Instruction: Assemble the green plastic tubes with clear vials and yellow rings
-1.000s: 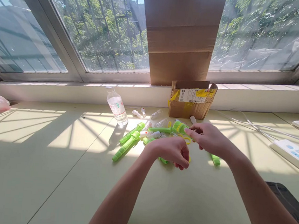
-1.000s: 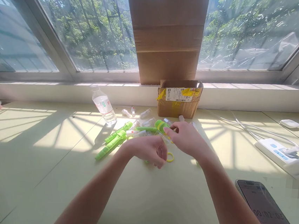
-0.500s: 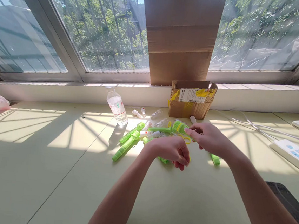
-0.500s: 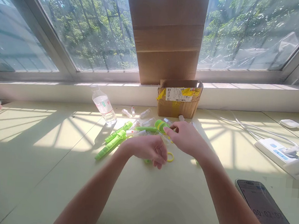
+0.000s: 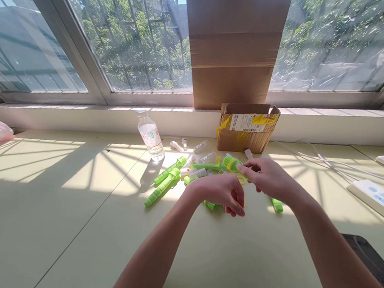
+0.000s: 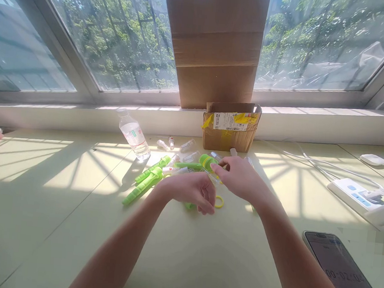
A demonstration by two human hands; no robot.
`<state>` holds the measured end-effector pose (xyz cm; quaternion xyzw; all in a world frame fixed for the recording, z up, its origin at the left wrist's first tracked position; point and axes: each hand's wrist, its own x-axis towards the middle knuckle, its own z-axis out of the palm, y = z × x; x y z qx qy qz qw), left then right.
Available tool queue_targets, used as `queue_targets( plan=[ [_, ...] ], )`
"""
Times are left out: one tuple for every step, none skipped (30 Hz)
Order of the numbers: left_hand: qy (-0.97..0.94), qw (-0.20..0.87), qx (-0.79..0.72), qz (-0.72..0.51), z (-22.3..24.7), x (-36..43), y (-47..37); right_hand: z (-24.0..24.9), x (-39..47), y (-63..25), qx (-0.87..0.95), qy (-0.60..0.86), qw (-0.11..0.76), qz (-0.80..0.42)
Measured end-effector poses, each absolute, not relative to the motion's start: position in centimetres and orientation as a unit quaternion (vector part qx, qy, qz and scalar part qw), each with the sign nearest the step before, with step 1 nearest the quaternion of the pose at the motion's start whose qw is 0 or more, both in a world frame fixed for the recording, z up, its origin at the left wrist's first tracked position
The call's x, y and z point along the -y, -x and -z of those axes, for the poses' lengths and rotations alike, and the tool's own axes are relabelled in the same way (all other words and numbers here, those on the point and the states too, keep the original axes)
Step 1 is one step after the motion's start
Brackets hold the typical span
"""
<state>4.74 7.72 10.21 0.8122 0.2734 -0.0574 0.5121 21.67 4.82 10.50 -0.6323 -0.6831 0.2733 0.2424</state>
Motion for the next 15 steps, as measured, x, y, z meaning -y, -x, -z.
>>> queue_targets(
  plan=[
    [-0.813, 0.511, -0.273, 0.056, -10.21, -7.75, -4.74, -10.5, -4.83, -21.67, 0.683, 0.632, 0.242, -0.273],
    [-0.814, 0.508, -0.275, 0.057, -10.21, -7.77, -4.72, -10.49, -4.83, -21.67, 0.683, 0.633, 0.241, -0.273],
    [-0.816, 0.504, -0.279, 0.058, -10.22, -7.79, -4.71, -10.48, -4.84, -21.68, 0.683, 0.634, 0.241, -0.272],
    [-0.817, 0.499, -0.283, 0.059, -10.22, -7.79, -4.7, -10.48, -4.83, -21.68, 0.682, 0.634, 0.241, -0.271],
    [-0.818, 0.496, -0.286, 0.057, -10.21, -7.79, -4.68, -10.47, -4.83, -21.68, 0.682, 0.635, 0.242, -0.271],
    [-0.819, 0.494, -0.288, 0.054, -10.19, -7.78, -4.67, -10.48, -4.82, -21.67, 0.682, 0.635, 0.242, -0.271],
    [-0.819, 0.494, -0.289, 0.05, -10.17, -7.76, -4.66, -10.48, -4.81, -21.66, 0.681, 0.635, 0.243, -0.271],
    [-0.819, 0.493, -0.289, 0.049, -10.14, -7.72, -4.66, -10.49, -4.8, -21.65, 0.682, 0.634, 0.244, -0.271],
    [-0.82, 0.49, -0.291, 0.054, -10.1, -7.66, -4.67, -10.49, -4.79, -21.64, 0.682, 0.633, 0.245, -0.272],
    [-0.822, 0.481, -0.298, 0.06, -10.06, -7.58, -4.71, -10.5, -4.77, -21.63, 0.682, 0.633, 0.246, -0.272],
    [-0.827, 0.464, -0.309, 0.063, -10.01, -7.49, -4.78, -10.5, -4.75, -21.62, 0.682, 0.632, 0.246, -0.272],
    [-0.835, 0.44, -0.325, 0.059, -9.95, -7.38, -4.88, -10.5, -4.74, -21.61, 0.682, 0.633, 0.246, -0.272],
    [-0.846, 0.407, -0.342, 0.048, -9.89, -7.27, -5.01, -10.5, -4.72, -21.6, 0.682, 0.633, 0.246, -0.271],
    [-0.856, 0.371, -0.358, 0.031, -9.82, -7.16, -5.16, -10.5, -4.71, -21.6, 0.683, 0.633, 0.245, -0.27],
    [-0.864, 0.338, -0.372, 0.012, -9.76, -7.07, -5.31, -10.49, -4.7, -21.61, 0.683, 0.633, 0.245, -0.269]
  ],
)
